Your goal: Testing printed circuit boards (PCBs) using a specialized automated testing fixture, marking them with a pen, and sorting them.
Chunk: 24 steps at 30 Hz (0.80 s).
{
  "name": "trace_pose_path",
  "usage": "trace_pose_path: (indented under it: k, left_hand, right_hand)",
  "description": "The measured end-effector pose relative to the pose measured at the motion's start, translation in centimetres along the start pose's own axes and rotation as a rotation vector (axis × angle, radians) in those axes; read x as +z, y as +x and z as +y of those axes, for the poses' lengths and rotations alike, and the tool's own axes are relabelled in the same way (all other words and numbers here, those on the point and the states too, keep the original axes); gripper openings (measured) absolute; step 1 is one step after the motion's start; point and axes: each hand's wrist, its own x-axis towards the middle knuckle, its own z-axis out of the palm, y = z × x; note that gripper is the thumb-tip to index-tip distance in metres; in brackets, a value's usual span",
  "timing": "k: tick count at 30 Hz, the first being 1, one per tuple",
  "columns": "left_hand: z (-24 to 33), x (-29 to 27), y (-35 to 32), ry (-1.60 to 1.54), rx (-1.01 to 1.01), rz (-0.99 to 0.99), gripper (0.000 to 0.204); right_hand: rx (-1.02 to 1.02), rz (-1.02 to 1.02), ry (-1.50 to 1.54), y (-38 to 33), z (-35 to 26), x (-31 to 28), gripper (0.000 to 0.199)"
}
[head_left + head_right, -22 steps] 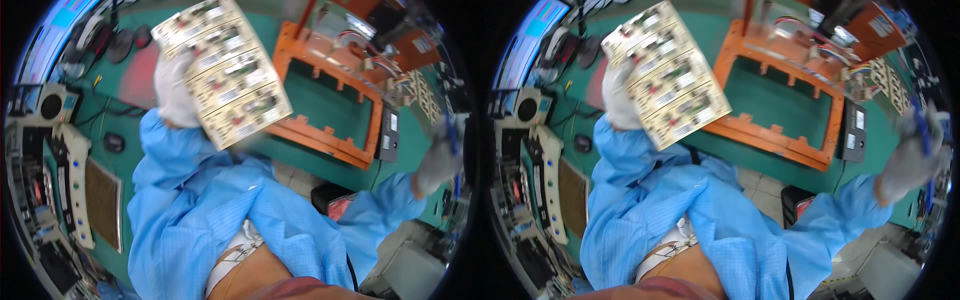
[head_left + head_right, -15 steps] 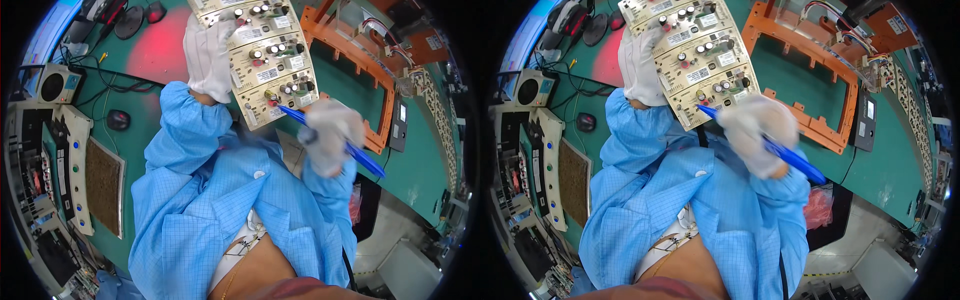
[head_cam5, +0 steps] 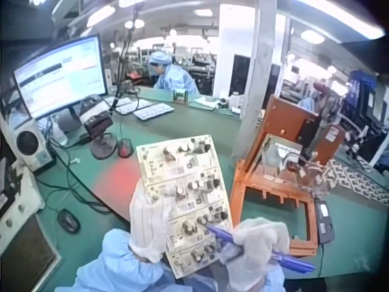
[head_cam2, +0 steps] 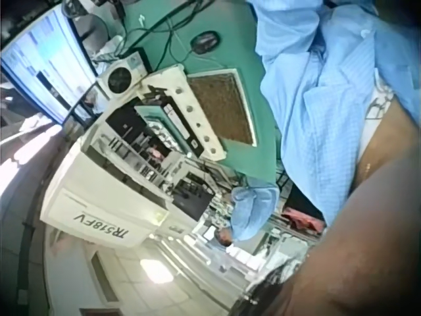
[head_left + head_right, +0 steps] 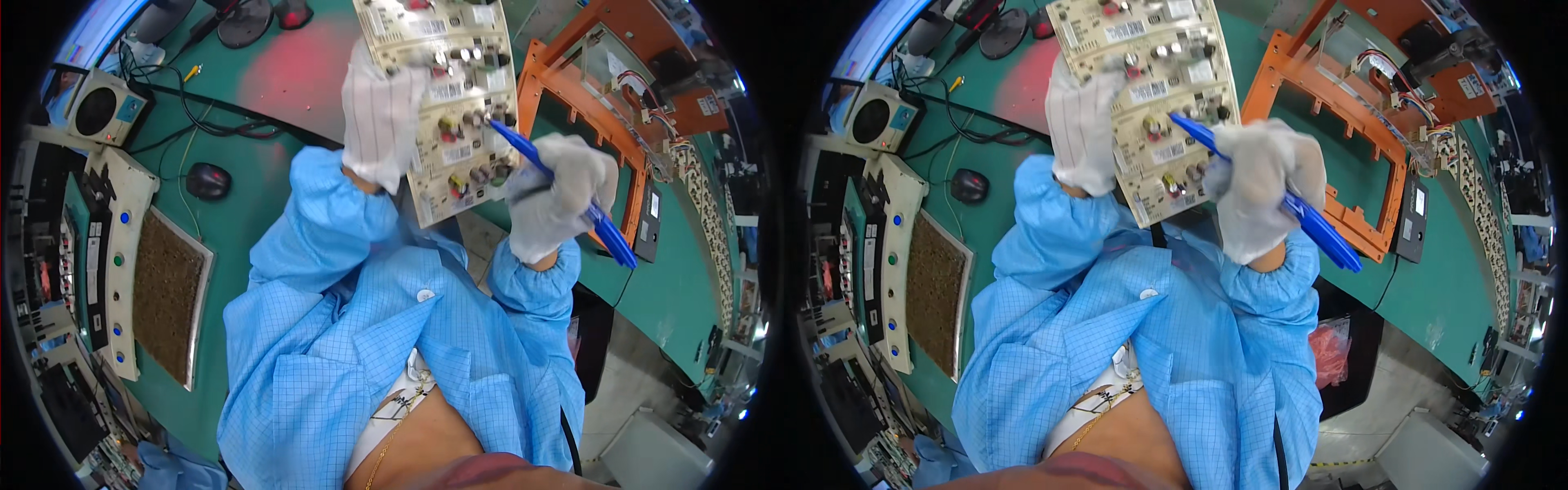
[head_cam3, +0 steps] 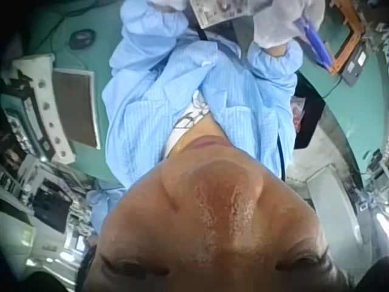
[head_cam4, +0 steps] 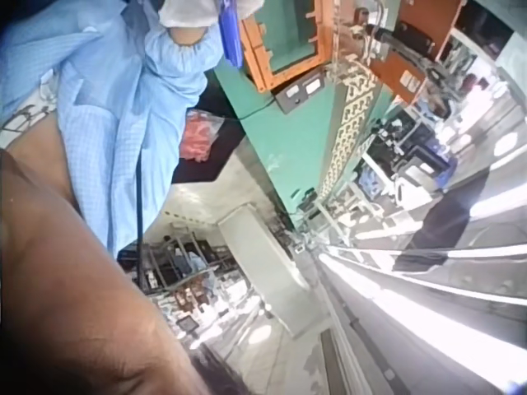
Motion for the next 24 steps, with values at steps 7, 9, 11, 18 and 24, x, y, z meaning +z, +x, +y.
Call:
trace_pose_path:
  k: [7, 9, 11, 18, 24]
  left_hand:
    - [4.8, -2.2, 1.2, -0.471, -0.647, -0.121, 0.030]
    - [5.4, -2.4, 1.3, -0.734, -0.794, -0.050, 0.031]
    - [5.5, -2.7, 1.5, -0.745, -0.795, -0.054, 0.032]
    - [6.6, -1.8, 2.5, -0.855, -0.783, 0.096, 0.037]
    - [3.8, 0.9, 3.3, -0.085, 0.291, -0.285, 0.076]
  right_hand:
    - [0.139, -0.205, 0.236, 2.2, 1.4, 1.8, 0.020]
    - [-0.360, -0.207, -0.379, 2.4, 1.9, 1.9, 0.021]
    - [-0.161, -0.199, -0.267, 1.9, 1.6, 2.2, 0.018]
    - [-0.042, -0.010, -0.247, 3.6, 0.3, -2.3, 0.034]
    - [0.166, -0.097, -0.427, 1.4, -4.0, -10.8, 0.023]
